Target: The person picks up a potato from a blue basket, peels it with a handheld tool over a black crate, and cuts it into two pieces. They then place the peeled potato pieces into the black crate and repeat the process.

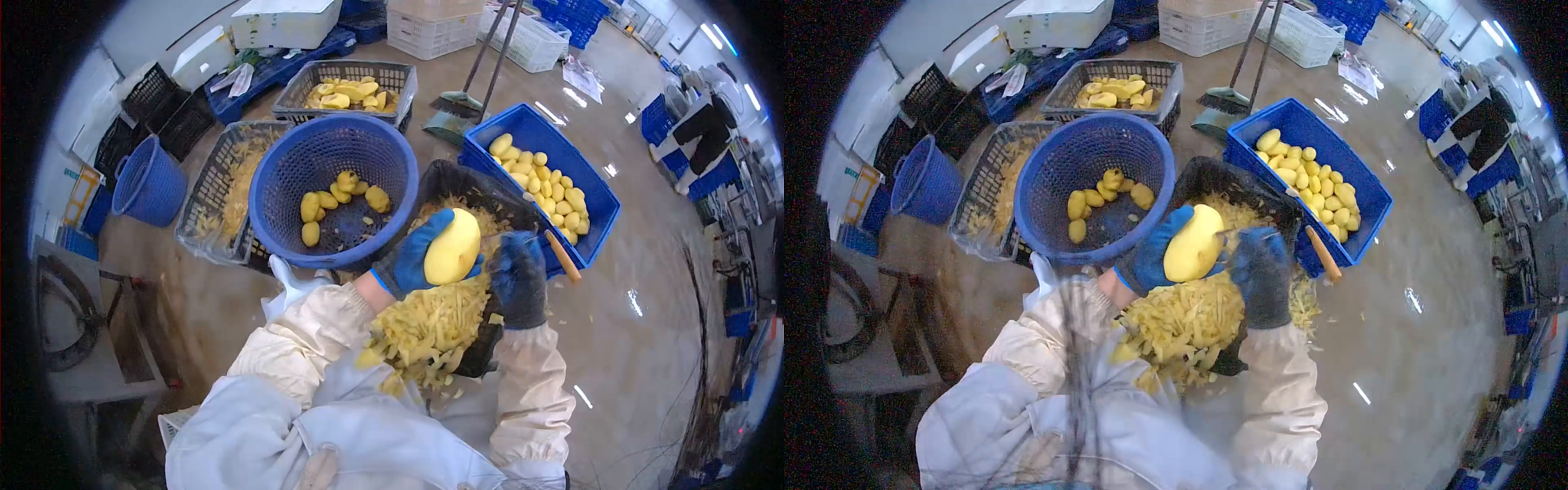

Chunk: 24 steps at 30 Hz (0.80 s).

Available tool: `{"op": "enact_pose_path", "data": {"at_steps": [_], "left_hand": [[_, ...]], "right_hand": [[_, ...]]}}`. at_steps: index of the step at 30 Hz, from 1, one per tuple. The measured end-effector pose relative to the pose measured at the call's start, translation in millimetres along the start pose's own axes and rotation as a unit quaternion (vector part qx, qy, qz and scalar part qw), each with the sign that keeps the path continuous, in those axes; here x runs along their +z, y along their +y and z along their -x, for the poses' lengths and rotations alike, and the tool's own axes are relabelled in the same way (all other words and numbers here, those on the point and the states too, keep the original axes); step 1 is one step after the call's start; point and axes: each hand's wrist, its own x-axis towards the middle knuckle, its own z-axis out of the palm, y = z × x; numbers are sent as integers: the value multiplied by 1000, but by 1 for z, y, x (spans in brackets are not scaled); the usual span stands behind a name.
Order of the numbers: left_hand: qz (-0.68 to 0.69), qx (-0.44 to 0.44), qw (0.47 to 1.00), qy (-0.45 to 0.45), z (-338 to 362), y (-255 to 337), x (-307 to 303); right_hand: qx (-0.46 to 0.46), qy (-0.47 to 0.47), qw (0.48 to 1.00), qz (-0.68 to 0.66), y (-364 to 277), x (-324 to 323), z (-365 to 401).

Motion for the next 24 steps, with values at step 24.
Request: {"op": "enact_pose_path", "data": {"at_steps": [24], "left_hand": [[-36,11,999,31,8,-5,4]], "right_hand": [[336,-65,899,-274,-52,8,-6]]}}
